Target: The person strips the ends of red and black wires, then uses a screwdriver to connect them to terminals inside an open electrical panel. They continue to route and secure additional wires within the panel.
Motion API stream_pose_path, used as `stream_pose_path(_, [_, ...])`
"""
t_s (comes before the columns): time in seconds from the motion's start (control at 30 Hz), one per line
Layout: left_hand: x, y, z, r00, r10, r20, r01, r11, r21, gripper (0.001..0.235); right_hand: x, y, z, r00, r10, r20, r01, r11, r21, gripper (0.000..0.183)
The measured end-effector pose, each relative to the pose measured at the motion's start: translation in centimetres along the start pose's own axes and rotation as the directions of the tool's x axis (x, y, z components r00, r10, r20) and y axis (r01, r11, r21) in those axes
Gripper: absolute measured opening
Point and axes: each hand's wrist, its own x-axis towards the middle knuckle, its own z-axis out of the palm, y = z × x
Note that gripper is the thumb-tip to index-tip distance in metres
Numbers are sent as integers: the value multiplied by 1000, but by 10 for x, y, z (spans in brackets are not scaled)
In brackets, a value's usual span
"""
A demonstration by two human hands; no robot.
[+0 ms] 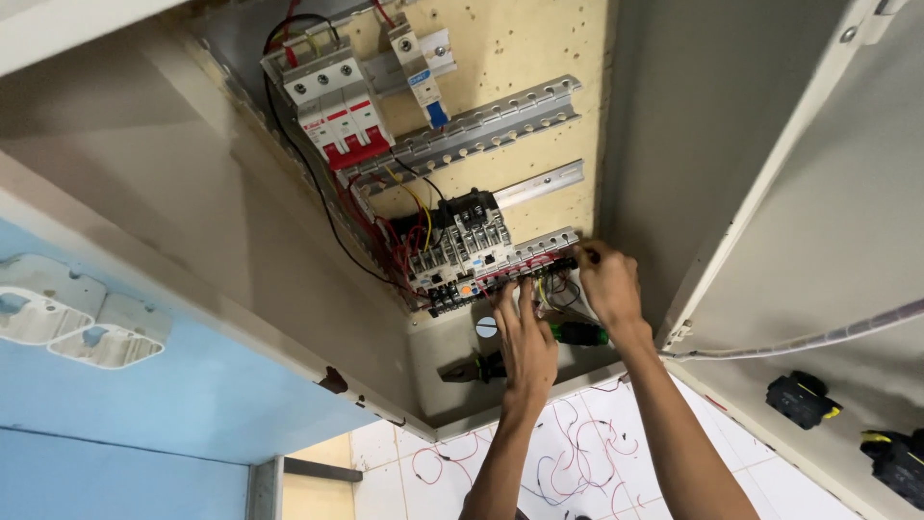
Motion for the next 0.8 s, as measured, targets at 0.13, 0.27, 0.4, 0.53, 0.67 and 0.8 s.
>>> stream_pose_path(0.13, [0, 12, -17, 997, -67, 32, 69, 996, -51, 77, -10, 3, -3, 1000, 23, -21, -23, 1000, 17, 28])
stream_pose_path(0.27, [-1, 8, -17, 997, -78, 31, 79, 995, -58, 81, 18, 42, 16, 998, -11, -62, 12, 1000, 13, 28])
stream_pose_path(0.4, [0, 2, -19, 996, -91, 27, 90, 996, 12, 84, 17, 49, 19, 996, -43, -84, 42, 999, -19, 26])
stream_pose_path(0.53, [-2, 5, -26, 992, -123, 40, 123, 992, 12, 81, 10, 45, 16, 988, -99, -117, 87, 991, -99, 24])
stream_pose_path(0.67, [-2, 13, -40, 983, -162, 88, 165, 986, -28, 77, 4, 43, 12, 986, -133, -102, 124, 988, -90, 25])
stream_pose_path(0.8, [-3, 11, -40, 970, -219, 103, 218, 976, 20, 80, 9, 54, 21, 988, -129, -85, 118, 986, -116, 26])
